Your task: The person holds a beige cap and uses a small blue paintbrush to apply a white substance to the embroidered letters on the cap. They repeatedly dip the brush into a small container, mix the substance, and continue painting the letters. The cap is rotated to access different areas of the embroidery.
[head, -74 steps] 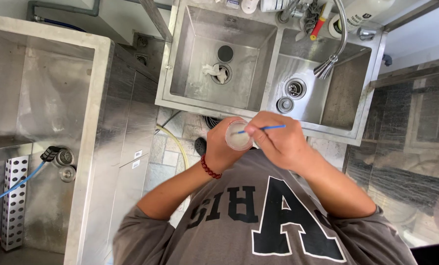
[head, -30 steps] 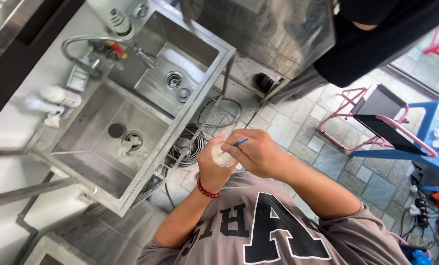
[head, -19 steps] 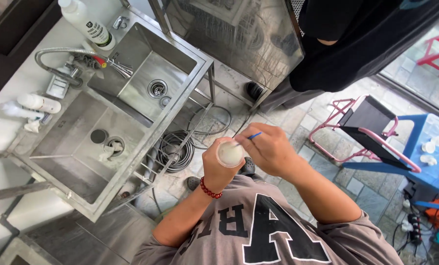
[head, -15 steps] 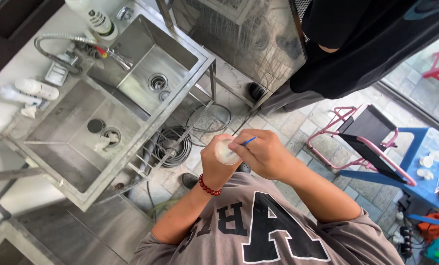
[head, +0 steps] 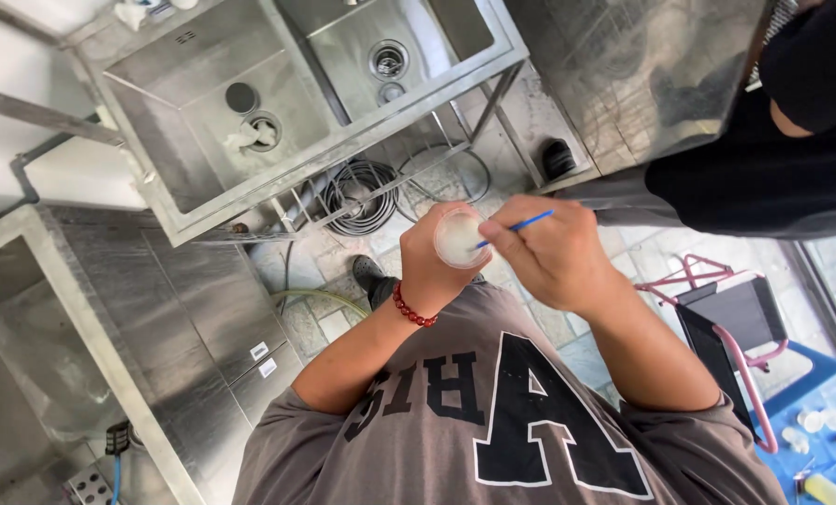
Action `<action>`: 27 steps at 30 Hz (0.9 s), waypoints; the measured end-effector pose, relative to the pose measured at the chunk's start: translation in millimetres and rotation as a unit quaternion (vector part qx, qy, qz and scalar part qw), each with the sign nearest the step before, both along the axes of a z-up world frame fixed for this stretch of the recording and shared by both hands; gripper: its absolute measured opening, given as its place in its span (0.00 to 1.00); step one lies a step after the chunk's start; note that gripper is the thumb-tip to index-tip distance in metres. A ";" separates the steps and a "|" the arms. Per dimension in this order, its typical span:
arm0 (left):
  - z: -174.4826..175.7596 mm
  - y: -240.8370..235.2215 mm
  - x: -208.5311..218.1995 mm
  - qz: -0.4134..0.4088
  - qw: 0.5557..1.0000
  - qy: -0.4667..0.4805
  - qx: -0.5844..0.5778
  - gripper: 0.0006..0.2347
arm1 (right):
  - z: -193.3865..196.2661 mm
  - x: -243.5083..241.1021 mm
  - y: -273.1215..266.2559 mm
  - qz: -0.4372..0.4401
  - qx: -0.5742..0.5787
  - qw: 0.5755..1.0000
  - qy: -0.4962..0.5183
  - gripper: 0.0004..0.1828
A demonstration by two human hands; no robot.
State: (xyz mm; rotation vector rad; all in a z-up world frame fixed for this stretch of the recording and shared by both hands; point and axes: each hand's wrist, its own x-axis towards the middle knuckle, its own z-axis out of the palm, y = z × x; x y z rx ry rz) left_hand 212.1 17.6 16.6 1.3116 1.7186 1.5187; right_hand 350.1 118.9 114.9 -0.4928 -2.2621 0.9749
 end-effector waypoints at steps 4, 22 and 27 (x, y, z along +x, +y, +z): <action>1.9 -6.4 -14.8 0.021 1.000 0.014 0.004 0.20 | -1.2 -20.2 1.4 -0.005 0.024 1.000 0.018 0.08; 4.3 -17.2 -49.3 -0.023 0.998 -0.059 -0.003 0.23 | -22.4 -37.2 -10.9 -0.075 -0.147 0.986 0.024 0.10; -2.5 -23.2 -61.5 -0.055 0.995 -0.077 0.005 0.23 | -28.3 -43.3 -13.8 -0.075 -0.174 0.982 -0.012 0.09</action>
